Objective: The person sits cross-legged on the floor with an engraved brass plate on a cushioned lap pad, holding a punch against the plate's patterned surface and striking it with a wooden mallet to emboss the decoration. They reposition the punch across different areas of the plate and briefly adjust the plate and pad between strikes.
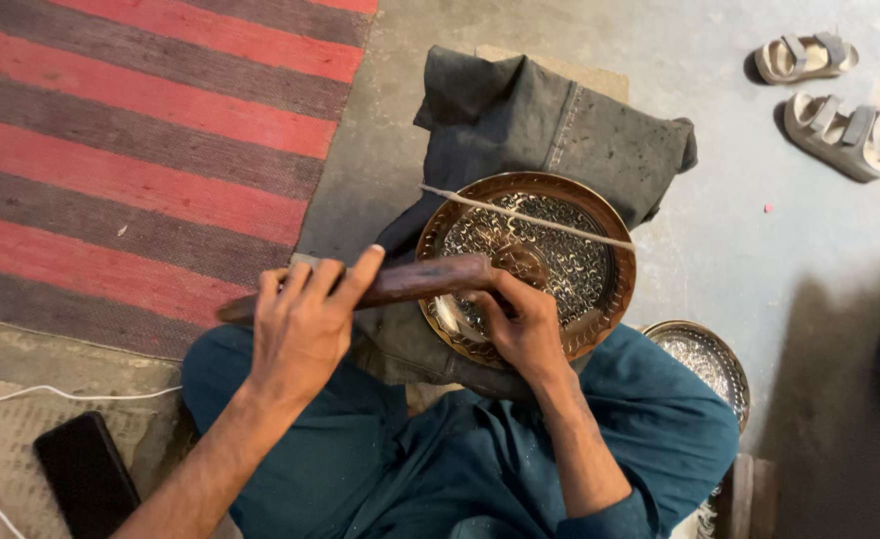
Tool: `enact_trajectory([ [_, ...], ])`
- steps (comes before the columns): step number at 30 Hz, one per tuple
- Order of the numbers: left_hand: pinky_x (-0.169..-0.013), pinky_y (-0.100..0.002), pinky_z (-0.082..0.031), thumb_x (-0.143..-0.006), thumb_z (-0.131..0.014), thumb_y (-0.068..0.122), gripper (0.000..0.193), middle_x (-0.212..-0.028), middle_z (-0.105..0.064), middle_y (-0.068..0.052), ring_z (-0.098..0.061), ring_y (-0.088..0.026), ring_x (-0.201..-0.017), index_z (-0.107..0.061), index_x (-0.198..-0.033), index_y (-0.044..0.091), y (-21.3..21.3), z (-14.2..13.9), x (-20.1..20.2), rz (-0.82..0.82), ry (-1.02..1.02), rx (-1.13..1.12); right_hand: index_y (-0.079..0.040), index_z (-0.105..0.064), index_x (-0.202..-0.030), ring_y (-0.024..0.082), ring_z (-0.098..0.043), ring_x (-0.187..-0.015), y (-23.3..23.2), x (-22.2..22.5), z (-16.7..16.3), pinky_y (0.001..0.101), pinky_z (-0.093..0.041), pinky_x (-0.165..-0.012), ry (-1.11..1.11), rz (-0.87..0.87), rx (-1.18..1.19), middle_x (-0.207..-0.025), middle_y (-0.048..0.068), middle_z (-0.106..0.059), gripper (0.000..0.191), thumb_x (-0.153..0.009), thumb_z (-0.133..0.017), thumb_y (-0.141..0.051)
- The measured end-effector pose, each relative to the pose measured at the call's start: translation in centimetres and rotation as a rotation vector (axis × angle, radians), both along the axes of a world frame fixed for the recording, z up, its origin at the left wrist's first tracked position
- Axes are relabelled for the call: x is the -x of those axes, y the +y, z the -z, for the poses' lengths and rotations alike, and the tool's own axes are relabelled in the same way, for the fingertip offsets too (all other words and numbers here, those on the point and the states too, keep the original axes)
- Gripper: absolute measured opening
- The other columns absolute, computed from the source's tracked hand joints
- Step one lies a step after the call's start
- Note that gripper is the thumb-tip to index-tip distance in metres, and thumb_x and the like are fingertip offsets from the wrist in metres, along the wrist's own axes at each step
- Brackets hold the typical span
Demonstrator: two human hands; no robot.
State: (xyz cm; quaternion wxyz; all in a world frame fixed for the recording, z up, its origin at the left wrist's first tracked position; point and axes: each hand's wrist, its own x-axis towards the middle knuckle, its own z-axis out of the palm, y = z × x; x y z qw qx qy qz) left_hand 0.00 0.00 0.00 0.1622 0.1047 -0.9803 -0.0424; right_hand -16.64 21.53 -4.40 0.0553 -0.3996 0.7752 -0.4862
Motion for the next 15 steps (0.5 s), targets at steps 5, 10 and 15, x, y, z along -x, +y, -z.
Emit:
enact_trajectory([
  [5, -0.090, -0.046, -0.045, -0.084, -0.073, 0.002, 0.076, -0.107, -0.064, -0.005, -0.063, -0.027, -0.102, -0.045, -0.152, 0.021, 0.1, 0.0, 0.2, 0.057, 0.127, -0.075, -0.006, -0.071, -0.114, 0.019, -0.078, -0.092, 0.0, -0.1, -0.3, 0.0285, -0.059, -0.080, -0.004, 0.001, 0.038, -0.101, 0.008, -0.079, 0.026, -0.090, -0.073, 0.001],
  [10, -0.090, -0.047, -0.045, -0.080, -0.072, 0.001, 0.078, -0.109, -0.063, -0.009, -0.062, -0.029, -0.101, -0.045, -0.152, 0.016, 0.1, 0.2, 0.4, 0.086, 0.169, -0.206, -0.005, -0.070, -0.115, 0.018, -0.078, -0.093, -0.1, -0.2, -0.7, 0.0290, -0.060, -0.081, -0.034, -0.015, 0.052, -0.101, 0.008, -0.078, 0.024, -0.092, -0.071, 0.001],
  [15, -0.089, -0.048, -0.044, -0.079, -0.071, 0.002, 0.078, -0.109, -0.062, -0.009, -0.062, -0.030, -0.102, -0.045, -0.152, 0.011, 0.0, 0.3, 0.4, 0.098, 0.223, -0.372, -0.004, -0.069, -0.116, 0.018, -0.077, -0.095, -0.1, -0.2, -1.1, 0.0299, -0.060, -0.083, -0.013, -0.050, 0.083, -0.104, 0.009, -0.078, 0.024, -0.093, -0.069, 0.003],
])
